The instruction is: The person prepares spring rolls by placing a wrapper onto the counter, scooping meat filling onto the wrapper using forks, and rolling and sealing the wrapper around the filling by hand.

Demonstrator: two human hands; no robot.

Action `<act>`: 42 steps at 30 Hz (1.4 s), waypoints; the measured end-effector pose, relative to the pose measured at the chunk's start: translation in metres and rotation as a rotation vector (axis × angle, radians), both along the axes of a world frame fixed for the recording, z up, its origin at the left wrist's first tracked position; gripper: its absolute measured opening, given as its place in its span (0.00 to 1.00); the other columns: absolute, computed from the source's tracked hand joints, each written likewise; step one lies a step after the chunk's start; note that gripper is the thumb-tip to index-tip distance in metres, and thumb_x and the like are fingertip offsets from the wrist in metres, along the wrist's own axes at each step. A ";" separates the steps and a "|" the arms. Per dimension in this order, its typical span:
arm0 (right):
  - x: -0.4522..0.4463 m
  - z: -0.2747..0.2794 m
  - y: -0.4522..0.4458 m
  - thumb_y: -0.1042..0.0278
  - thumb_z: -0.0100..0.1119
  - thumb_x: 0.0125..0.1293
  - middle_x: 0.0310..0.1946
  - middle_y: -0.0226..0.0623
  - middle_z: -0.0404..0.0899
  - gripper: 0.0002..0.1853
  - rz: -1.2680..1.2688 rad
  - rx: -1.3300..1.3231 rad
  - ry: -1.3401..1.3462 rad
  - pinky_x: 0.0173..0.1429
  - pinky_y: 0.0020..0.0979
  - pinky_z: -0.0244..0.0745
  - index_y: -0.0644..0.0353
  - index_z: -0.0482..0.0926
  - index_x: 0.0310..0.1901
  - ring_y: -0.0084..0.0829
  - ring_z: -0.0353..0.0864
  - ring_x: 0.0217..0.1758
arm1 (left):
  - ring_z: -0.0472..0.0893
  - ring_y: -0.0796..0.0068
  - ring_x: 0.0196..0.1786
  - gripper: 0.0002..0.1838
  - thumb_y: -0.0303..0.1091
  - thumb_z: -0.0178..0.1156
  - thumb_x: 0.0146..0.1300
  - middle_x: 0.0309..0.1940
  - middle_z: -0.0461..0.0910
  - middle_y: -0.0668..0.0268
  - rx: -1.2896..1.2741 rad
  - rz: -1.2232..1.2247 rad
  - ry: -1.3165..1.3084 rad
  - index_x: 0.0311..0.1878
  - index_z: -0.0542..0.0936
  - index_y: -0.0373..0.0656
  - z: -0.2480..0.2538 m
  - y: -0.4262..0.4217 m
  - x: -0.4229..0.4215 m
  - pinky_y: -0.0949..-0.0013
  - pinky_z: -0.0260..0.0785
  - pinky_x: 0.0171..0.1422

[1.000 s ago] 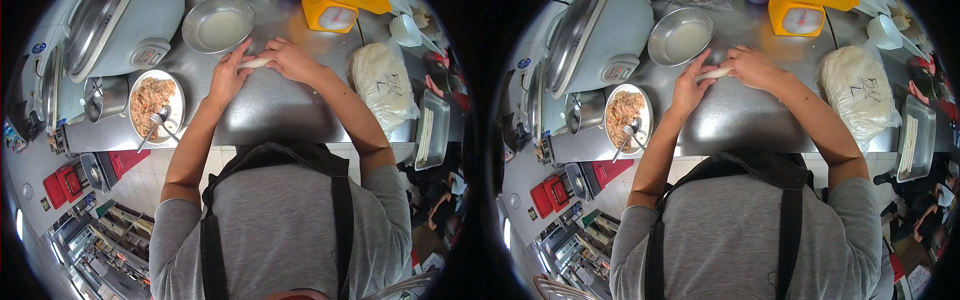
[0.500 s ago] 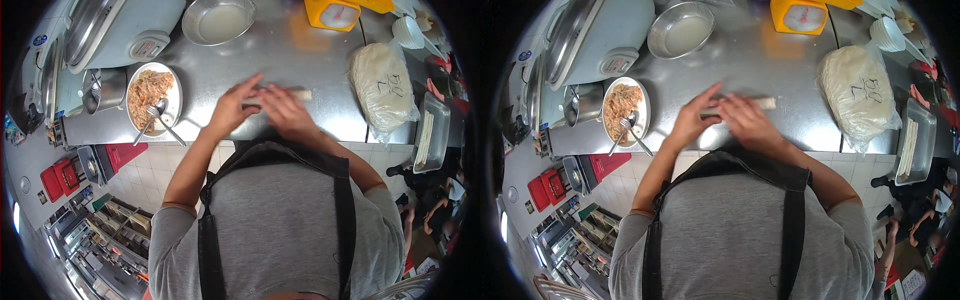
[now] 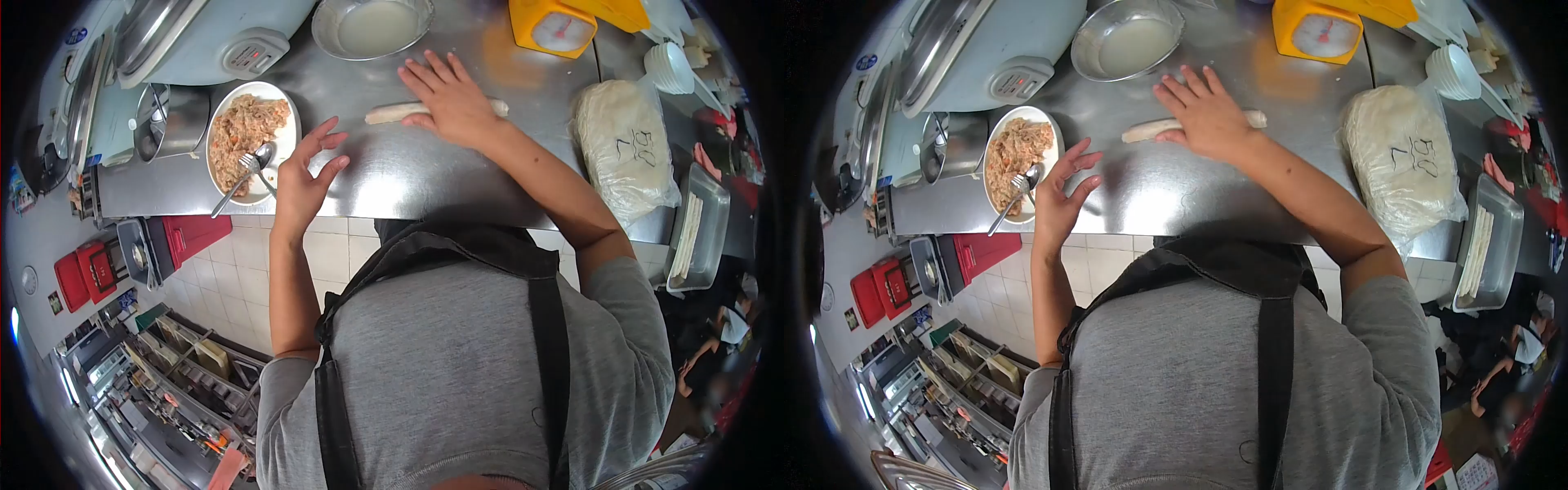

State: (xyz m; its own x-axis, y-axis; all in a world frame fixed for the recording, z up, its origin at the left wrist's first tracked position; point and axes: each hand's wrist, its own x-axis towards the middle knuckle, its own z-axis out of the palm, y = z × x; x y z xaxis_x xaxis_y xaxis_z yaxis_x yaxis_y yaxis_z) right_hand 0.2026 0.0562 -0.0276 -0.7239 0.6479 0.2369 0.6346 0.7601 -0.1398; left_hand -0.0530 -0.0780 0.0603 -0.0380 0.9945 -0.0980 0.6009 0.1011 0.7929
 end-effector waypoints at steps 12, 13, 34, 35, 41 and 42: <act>0.006 0.034 0.018 0.65 0.74 0.57 0.48 0.38 0.81 0.23 0.128 -0.485 0.001 0.58 0.42 0.79 0.59 0.80 0.55 0.43 0.81 0.56 | 0.84 0.72 0.57 0.28 0.23 0.69 0.66 0.54 0.89 0.62 0.052 0.071 -0.025 0.70 0.78 0.40 -0.006 -0.017 -0.004 0.64 0.75 0.66; 0.003 0.042 0.026 0.66 0.73 0.57 0.47 0.37 0.82 0.23 0.115 -0.576 -0.029 0.57 0.41 0.79 0.58 0.81 0.54 0.41 0.82 0.54 | 0.84 0.72 0.57 0.28 0.23 0.70 0.66 0.54 0.89 0.62 0.052 0.064 -0.028 0.70 0.78 0.41 -0.005 -0.015 0.000 0.65 0.75 0.66; 0.066 0.120 -0.048 0.62 0.54 0.79 0.69 0.56 0.75 0.27 -0.084 -1.562 1.348 0.68 0.44 0.79 0.64 0.64 0.74 0.43 0.83 0.64 | 0.83 0.76 0.42 0.27 0.26 0.78 0.57 0.41 0.86 0.65 -0.078 -0.142 -0.494 0.59 0.77 0.39 0.027 0.021 0.102 0.71 0.75 0.51; 0.071 0.124 -0.053 0.62 0.52 0.80 0.70 0.57 0.73 0.28 -0.021 -1.534 1.380 0.69 0.45 0.79 0.62 0.62 0.76 0.45 0.82 0.66 | 0.83 0.78 0.43 0.28 0.25 0.78 0.57 0.43 0.86 0.66 -0.142 -0.197 -0.602 0.59 0.77 0.38 0.040 0.024 0.097 0.71 0.74 0.52; 0.081 0.132 -0.080 0.65 0.46 0.83 0.76 0.64 0.64 0.28 0.085 -1.577 1.589 0.72 0.51 0.77 0.57 0.56 0.80 0.53 0.76 0.73 | 0.87 0.69 0.52 0.21 0.30 0.70 0.68 0.48 0.87 0.58 -0.435 -0.399 -0.937 0.62 0.77 0.39 0.062 0.046 0.086 0.70 0.76 0.54; 0.082 0.132 -0.084 0.66 0.46 0.83 0.75 0.65 0.63 0.28 0.029 -1.574 1.596 0.72 0.51 0.77 0.56 0.55 0.80 0.54 0.75 0.73 | 0.87 0.68 0.52 0.21 0.31 0.69 0.69 0.48 0.87 0.57 -0.469 -0.396 -0.940 0.62 0.77 0.39 0.061 0.048 0.087 0.70 0.77 0.53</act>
